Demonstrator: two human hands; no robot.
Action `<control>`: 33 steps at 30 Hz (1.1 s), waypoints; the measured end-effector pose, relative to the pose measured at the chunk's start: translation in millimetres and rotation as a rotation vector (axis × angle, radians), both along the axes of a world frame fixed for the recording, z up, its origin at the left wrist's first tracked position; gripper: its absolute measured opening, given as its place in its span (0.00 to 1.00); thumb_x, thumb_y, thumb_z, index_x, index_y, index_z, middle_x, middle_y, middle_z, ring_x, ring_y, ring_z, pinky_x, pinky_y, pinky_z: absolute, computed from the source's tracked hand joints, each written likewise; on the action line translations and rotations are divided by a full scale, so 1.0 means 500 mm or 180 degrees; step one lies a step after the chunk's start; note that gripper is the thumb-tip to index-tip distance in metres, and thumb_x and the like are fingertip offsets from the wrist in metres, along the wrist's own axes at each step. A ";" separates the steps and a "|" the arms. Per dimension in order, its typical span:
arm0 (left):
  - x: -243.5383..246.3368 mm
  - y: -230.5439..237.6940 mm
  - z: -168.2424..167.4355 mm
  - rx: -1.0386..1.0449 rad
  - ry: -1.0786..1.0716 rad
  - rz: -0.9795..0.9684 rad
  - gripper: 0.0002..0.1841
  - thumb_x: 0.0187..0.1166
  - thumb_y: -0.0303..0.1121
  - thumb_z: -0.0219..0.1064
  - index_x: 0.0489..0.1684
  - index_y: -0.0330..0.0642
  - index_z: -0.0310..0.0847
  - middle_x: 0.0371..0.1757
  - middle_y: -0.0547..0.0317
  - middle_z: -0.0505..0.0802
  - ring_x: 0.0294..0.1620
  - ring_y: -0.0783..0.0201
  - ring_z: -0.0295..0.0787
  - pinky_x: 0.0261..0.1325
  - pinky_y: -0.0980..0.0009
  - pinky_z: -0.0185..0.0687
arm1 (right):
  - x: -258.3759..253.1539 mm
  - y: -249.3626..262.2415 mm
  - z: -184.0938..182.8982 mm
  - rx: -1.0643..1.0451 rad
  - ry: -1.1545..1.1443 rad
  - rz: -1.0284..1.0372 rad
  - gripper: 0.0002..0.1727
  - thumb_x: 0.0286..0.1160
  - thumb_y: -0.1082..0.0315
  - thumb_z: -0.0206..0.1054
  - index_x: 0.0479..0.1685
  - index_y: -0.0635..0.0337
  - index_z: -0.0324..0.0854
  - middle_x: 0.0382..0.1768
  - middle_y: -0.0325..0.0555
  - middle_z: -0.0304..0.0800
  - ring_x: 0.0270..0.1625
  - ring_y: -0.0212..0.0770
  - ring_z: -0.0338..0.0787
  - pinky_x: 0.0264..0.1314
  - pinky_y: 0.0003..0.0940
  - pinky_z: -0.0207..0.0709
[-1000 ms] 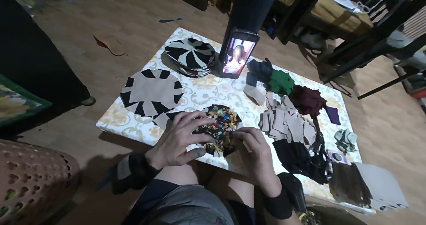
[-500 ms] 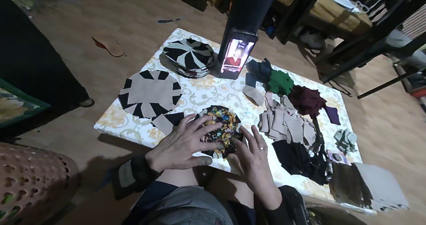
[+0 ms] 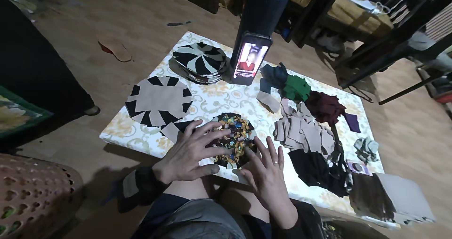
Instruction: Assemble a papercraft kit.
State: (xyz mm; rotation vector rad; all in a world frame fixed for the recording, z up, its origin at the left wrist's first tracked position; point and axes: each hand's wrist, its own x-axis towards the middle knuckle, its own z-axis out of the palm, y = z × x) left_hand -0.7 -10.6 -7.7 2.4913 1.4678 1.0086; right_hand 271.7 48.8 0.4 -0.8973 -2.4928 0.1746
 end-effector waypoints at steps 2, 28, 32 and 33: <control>-0.006 -0.002 -0.001 0.0048 -0.0170 -0.0051 0.33 0.87 0.68 0.35 0.57 0.71 0.91 0.84 0.65 0.78 0.92 0.54 0.56 0.89 0.36 0.39 | -0.004 -0.003 0.001 0.0038 0.0107 0.0022 0.37 0.84 0.32 0.48 0.76 0.48 0.81 0.83 0.53 0.73 0.88 0.67 0.64 0.84 0.79 0.47; -0.013 -0.007 -0.012 0.0147 -0.0424 0.0062 0.35 0.88 0.67 0.34 0.44 0.66 0.94 0.80 0.62 0.82 0.91 0.54 0.59 0.90 0.38 0.40 | -0.020 -0.004 -0.002 -0.0257 0.0088 0.0410 0.37 0.82 0.27 0.43 0.74 0.36 0.82 0.87 0.49 0.69 0.92 0.67 0.56 0.83 0.86 0.35; -0.007 -0.004 -0.006 0.0062 -0.0124 -0.0005 0.31 0.88 0.66 0.40 0.44 0.69 0.95 0.82 0.64 0.81 0.92 0.53 0.57 0.89 0.34 0.38 | -0.028 -0.006 -0.004 -0.0285 -0.0067 0.0496 0.36 0.80 0.26 0.44 0.75 0.33 0.82 0.88 0.47 0.67 0.92 0.66 0.55 0.82 0.87 0.34; -0.007 -0.004 -0.006 0.0054 -0.0119 0.0014 0.31 0.88 0.66 0.41 0.43 0.69 0.95 0.82 0.64 0.81 0.92 0.53 0.57 0.89 0.33 0.38 | -0.029 -0.006 -0.004 -0.0286 -0.0082 0.0514 0.36 0.80 0.26 0.44 0.75 0.32 0.81 0.88 0.47 0.67 0.93 0.66 0.54 0.82 0.87 0.35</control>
